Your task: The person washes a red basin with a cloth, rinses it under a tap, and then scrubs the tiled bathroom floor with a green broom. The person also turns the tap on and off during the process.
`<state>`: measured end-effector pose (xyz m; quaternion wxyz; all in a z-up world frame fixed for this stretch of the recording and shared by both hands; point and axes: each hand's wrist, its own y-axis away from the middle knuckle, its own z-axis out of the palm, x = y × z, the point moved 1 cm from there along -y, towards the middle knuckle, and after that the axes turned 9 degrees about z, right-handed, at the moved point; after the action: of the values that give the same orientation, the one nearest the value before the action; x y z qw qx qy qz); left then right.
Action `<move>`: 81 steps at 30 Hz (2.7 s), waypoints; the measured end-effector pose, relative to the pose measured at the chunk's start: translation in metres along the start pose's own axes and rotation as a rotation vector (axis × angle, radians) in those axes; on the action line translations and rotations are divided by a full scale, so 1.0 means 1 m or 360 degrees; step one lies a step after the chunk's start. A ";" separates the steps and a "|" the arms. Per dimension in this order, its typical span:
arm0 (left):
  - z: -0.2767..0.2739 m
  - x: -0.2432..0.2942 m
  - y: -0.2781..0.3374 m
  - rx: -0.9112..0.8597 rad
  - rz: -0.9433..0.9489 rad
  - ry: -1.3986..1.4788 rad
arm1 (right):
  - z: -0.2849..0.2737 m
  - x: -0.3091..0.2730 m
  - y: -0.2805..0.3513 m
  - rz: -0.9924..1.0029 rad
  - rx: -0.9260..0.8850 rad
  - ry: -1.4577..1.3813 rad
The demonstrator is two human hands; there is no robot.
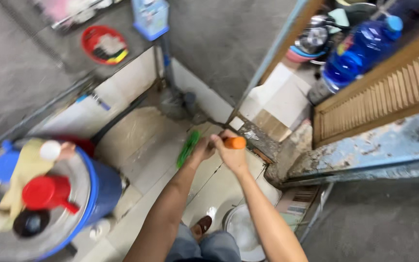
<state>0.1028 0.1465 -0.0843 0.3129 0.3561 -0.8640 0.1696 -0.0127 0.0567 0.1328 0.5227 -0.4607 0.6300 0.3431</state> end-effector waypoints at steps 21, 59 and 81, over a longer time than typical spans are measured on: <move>-0.157 0.002 0.195 0.1226 -0.0744 0.0503 | 0.173 -0.152 0.006 -0.0029 -0.0840 -0.0021; -0.168 0.001 0.279 0.0335 -0.0786 0.0525 | 0.163 -0.098 0.058 0.0225 -0.0940 -0.0800; -0.101 0.040 0.224 0.0901 -0.0782 0.0897 | 0.096 -0.123 0.092 -0.0282 -0.1318 0.0073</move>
<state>-0.0381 0.3324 0.0016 0.4568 0.5616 -0.5551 0.4096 -0.0626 0.2026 0.2276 0.3066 -0.6917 0.4085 0.5106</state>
